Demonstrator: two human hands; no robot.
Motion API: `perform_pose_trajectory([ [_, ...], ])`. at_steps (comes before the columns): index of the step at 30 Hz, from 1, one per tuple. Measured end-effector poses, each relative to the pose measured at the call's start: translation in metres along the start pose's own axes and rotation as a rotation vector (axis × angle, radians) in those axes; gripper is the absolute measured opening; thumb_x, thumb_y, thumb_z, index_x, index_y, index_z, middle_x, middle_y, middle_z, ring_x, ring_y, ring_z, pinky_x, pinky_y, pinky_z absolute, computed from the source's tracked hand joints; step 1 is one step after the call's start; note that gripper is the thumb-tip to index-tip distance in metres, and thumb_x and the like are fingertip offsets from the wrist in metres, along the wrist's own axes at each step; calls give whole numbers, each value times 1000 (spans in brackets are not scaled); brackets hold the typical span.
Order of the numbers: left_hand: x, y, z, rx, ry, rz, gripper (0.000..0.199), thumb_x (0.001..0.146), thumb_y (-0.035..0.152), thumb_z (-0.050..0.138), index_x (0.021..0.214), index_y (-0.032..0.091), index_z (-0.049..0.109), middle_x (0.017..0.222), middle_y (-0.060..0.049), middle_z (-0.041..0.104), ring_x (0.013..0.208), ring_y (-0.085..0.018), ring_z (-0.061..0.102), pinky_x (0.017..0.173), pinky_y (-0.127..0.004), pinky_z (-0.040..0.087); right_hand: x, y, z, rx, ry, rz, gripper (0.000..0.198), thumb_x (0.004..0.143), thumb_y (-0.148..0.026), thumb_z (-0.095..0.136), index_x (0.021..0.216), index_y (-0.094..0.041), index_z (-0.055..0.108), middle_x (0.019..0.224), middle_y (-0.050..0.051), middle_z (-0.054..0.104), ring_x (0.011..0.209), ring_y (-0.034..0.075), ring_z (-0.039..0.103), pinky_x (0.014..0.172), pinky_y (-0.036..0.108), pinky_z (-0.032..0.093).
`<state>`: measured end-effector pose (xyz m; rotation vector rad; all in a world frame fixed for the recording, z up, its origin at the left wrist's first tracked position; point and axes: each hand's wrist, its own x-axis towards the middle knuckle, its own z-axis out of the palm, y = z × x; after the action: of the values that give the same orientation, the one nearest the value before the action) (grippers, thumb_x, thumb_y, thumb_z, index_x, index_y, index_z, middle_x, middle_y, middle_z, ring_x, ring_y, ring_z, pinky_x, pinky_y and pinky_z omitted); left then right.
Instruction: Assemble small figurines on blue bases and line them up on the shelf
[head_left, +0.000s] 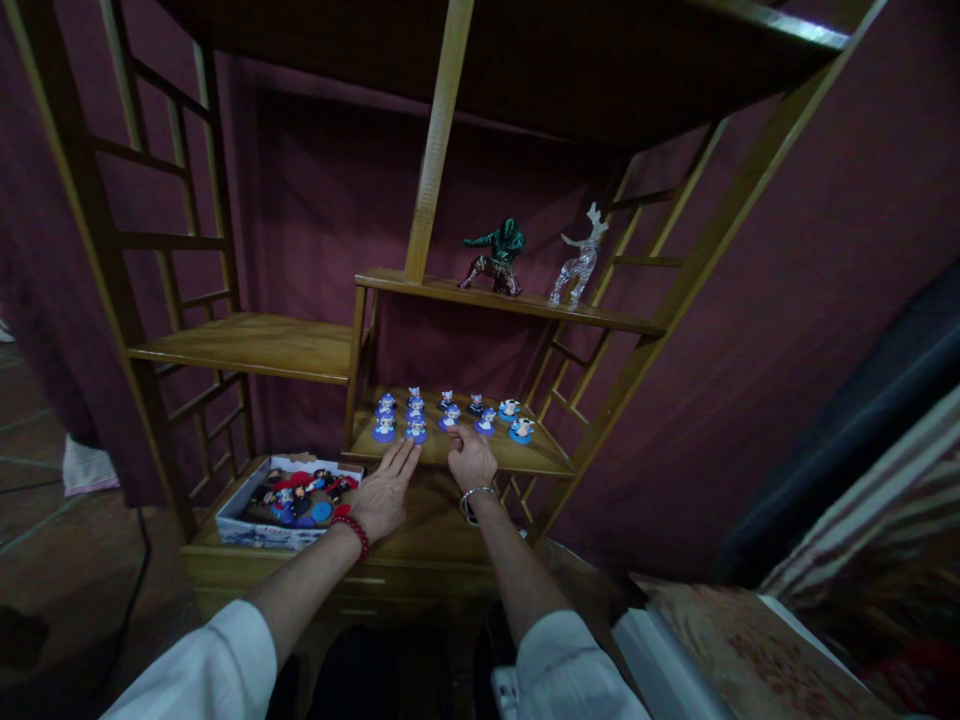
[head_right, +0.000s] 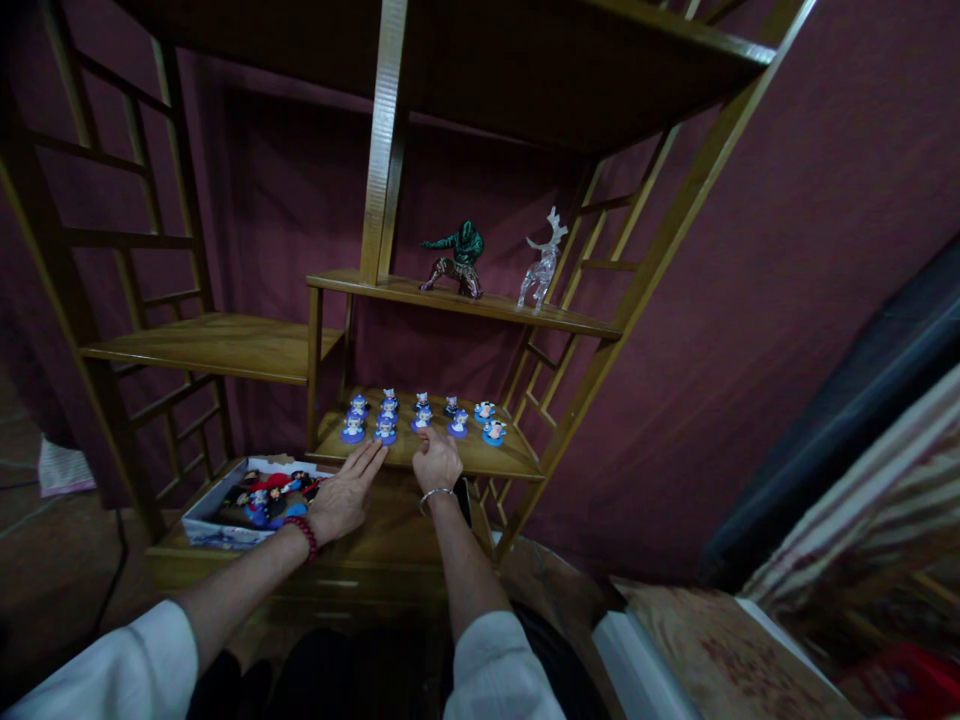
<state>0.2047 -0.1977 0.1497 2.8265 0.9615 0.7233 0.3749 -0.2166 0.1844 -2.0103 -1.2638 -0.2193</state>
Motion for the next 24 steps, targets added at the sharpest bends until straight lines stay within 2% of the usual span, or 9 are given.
perform_pose_trajectory([
  [3, 1, 2, -2, -20, -40, -12, 85, 58, 2, 41, 138, 12, 12, 147, -5, 6, 133, -17, -3, 106, -32, 23, -3, 4, -1, 78, 27, -11, 33, 72, -12, 43, 91, -29, 64, 90, -3, 65, 90, 15, 54, 76, 23, 41],
  [7, 1, 4, -4, -20, -80, -30, 89, 58, 4, 43, 138, 11, 8, 147, -7, 0, 133, -19, -6, 105, -33, 25, -10, 12, -6, 245, 63, -67, 31, 75, -16, 39, 91, -24, 64, 87, -1, 66, 85, 15, 55, 80, 25, 41],
  [12, -4, 8, -7, 23, -109, -50, 92, 55, 2, 44, 138, 11, 5, 147, -7, -6, 132, -19, -11, 102, -32, 27, -33, 14, -8, 428, 89, -109, 27, 75, -23, 40, 89, -18, 63, 87, 5, 67, 79, 17, 58, 75, 29, 45],
  [17, -20, 13, -12, 32, -128, -35, 94, 54, 3, 46, 138, 11, 5, 147, -8, -8, 131, -20, -18, 103, -36, 26, -67, 1, -1, 512, 19, -144, 26, 75, -25, 42, 90, -16, 62, 90, 7, 66, 82, 17, 60, 74, 28, 47],
  [21, -37, 16, -18, 24, -170, -53, 93, 53, 3, 46, 138, 11, 9, 147, -8, -6, 132, -21, -13, 102, -36, 27, -84, -13, 0, 507, -39, -134, 25, 76, -25, 42, 89, -18, 61, 90, 6, 67, 83, 16, 61, 77, 28, 47],
  [24, -53, 14, -23, -13, -190, -75, 90, 54, 5, 46, 138, 12, 12, 147, -8, -2, 133, -21, -5, 102, -36, 28, -88, -24, -3, 518, -51, -120, 26, 77, -28, 41, 92, -19, 60, 91, 5, 67, 81, 15, 61, 74, 27, 47],
])
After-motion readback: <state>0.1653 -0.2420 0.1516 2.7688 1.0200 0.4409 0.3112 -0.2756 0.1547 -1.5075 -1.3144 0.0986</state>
